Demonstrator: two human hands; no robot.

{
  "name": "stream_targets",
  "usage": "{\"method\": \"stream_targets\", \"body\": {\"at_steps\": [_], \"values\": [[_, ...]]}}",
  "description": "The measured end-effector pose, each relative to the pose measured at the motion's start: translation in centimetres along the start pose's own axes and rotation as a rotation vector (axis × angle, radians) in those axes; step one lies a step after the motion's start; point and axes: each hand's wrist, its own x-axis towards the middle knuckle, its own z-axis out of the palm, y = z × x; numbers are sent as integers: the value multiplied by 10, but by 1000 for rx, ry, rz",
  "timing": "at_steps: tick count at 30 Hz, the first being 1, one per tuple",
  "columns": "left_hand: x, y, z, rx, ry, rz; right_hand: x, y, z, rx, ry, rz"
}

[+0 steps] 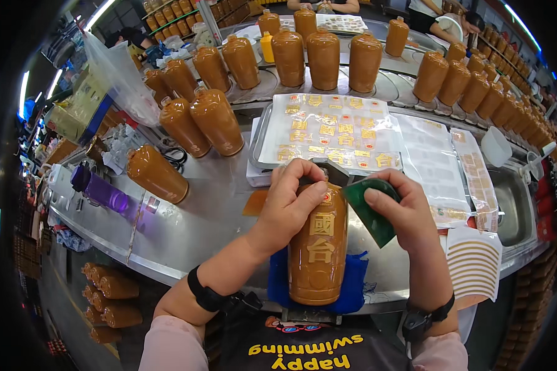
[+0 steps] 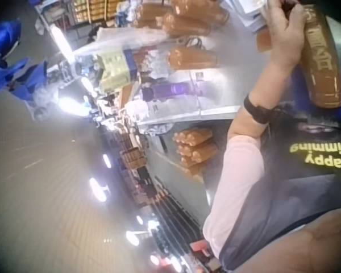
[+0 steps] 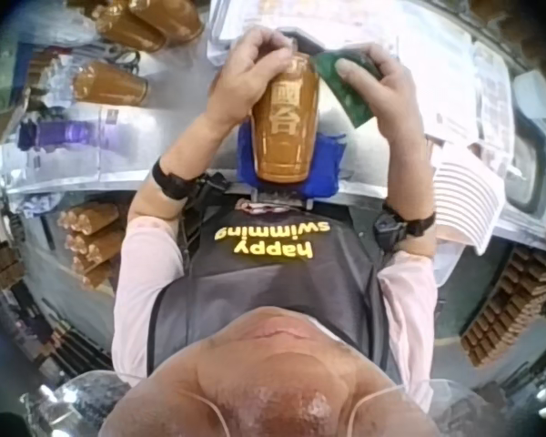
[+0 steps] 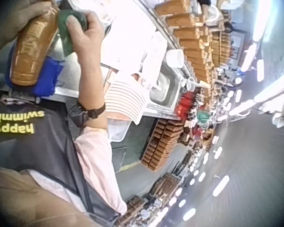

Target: The person places a bottle on a stand, peels a label from a sheet, and presses it onto the bottle. They smooth the labels with a scraper and a cloth, apply a decorative strip, and place the bottle on a conveyor belt.

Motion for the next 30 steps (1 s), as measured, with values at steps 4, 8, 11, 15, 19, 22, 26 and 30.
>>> {"method": "stream_targets", "body": {"at_steps": [4, 8, 11, 15, 19, 22, 26, 30], "values": [[-1, -3, -4, -37, -32, 6, 22, -8, -6, -32, -109, 79], [-5, -8, -4, -230, -15, 23, 32, -15, -11, 26, -259, 207], [-10, -2, -4, -152, -30, 0, 37, -11, -14, 21, -296, 218], [-9, 3, 3, -102, 23, 7, 37, -11, -11, 39, -309, 211], [-6, 8, 5, 26, 74, 48, 38, -9, -11, 63, -324, 210], [-6, 9, 4, 67, 73, 63, 39, -8, -14, 55, -319, 230], [-6, 5, 0, 45, -4, 55, 37, -7, -16, 87, -325, 250], [-7, 5, 0, -22, -13, 21, 40, -5, -18, 112, -338, 244]]}}
